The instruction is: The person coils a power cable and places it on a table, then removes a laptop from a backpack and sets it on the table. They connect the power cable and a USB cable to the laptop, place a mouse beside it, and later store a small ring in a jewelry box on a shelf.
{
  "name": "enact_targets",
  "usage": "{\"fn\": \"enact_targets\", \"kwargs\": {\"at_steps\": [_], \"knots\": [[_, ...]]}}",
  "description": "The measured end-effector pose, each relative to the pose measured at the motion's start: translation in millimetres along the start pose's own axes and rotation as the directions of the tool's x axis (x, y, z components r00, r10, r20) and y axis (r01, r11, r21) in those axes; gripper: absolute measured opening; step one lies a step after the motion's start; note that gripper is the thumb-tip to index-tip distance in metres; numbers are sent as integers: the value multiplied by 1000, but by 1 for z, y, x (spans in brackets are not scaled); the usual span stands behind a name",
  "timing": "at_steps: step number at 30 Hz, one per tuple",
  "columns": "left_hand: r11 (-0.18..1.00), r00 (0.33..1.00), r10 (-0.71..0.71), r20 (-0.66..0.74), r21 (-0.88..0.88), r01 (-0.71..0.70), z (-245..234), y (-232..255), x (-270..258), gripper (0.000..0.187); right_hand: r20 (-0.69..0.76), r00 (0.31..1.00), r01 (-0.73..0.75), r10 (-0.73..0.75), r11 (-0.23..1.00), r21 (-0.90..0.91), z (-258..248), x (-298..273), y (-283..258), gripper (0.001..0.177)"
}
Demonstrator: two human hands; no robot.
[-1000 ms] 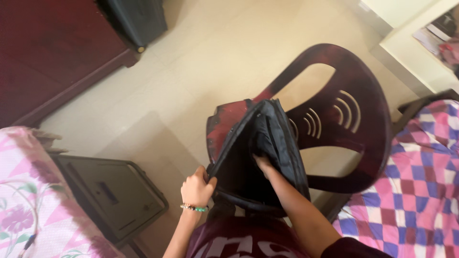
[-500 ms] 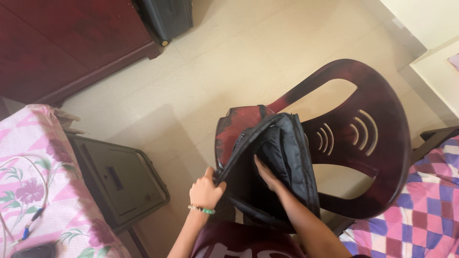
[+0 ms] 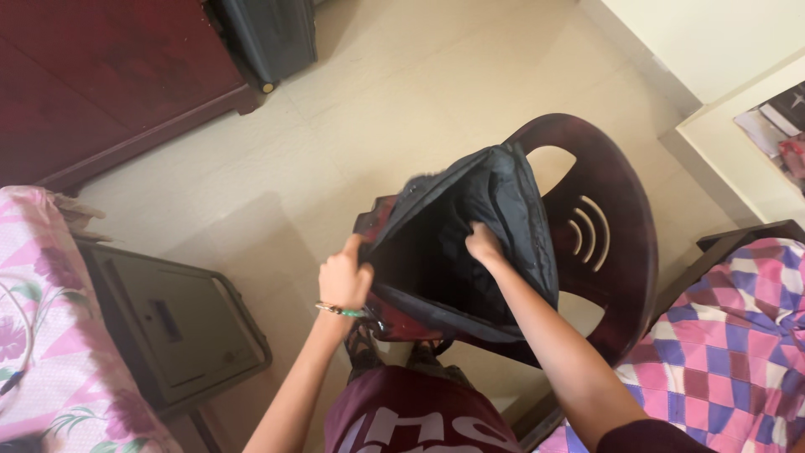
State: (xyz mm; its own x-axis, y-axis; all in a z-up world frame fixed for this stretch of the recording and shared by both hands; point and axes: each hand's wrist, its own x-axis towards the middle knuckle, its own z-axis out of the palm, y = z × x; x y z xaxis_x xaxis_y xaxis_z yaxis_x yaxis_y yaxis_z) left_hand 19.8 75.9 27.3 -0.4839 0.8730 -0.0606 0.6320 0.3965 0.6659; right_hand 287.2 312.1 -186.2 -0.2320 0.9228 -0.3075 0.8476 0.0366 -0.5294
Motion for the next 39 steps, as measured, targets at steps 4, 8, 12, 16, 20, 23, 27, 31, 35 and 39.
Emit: {"fn": "enact_targets", "kwargs": {"at_steps": [4, 8, 12, 16, 20, 23, 27, 31, 35, 39], "knots": [[995, 987, 47, -151, -80, -60, -20, -10, 16, 33, -98, 995, -3, 10, 998, 63, -47, 11, -28, 44], [994, 990, -33, -137, -112, 17, -25, -20, 36, 33, -102, 993, -47, 64, 986, 158, -70, 24, -37, 49], [986, 990, -112, -87, -135, 99, -15, -26, 50, 35, -179, 974, 159, -136, 980, 123, -61, 38, -28, 49], [997, 992, -51, -111, -61, 45, 11, -26, 53, 40, 169, 981, -110, 98, 992, 60, -38, 28, -14, 55], [995, 997, -81, -2, -61, 81, 42, -14, 38, 43, 270, 962, -9, 49, 989, -147, -20, -18, -17, 52], [988, 990, -128, 58, -75, 132, 52, -8, 31, 47, 194, 981, 57, -20, 980, -189, -26, -67, -31, 44], [985, 985, -158, 75, -65, 163, 52, -9, 28, 42, -252, 903, 310, -348, 934, -177, -61, -117, -47, 44], [981, 982, -169, 86, -84, 176, 44, -9, 22, 45, 84, 984, -176, 159, 945, 275, -74, -130, -65, 92], [974, 970, -219, 107, -34, 224, 31, 6, 19, 48, 454, 865, -341, 215, 915, 217, -43, -135, -81, 100], [839, 688, 526, -500, 437, -325, 25, 28, 0, 70, 563, 795, 26, -223, 941, 337, -5, -151, -91, 116]]}}
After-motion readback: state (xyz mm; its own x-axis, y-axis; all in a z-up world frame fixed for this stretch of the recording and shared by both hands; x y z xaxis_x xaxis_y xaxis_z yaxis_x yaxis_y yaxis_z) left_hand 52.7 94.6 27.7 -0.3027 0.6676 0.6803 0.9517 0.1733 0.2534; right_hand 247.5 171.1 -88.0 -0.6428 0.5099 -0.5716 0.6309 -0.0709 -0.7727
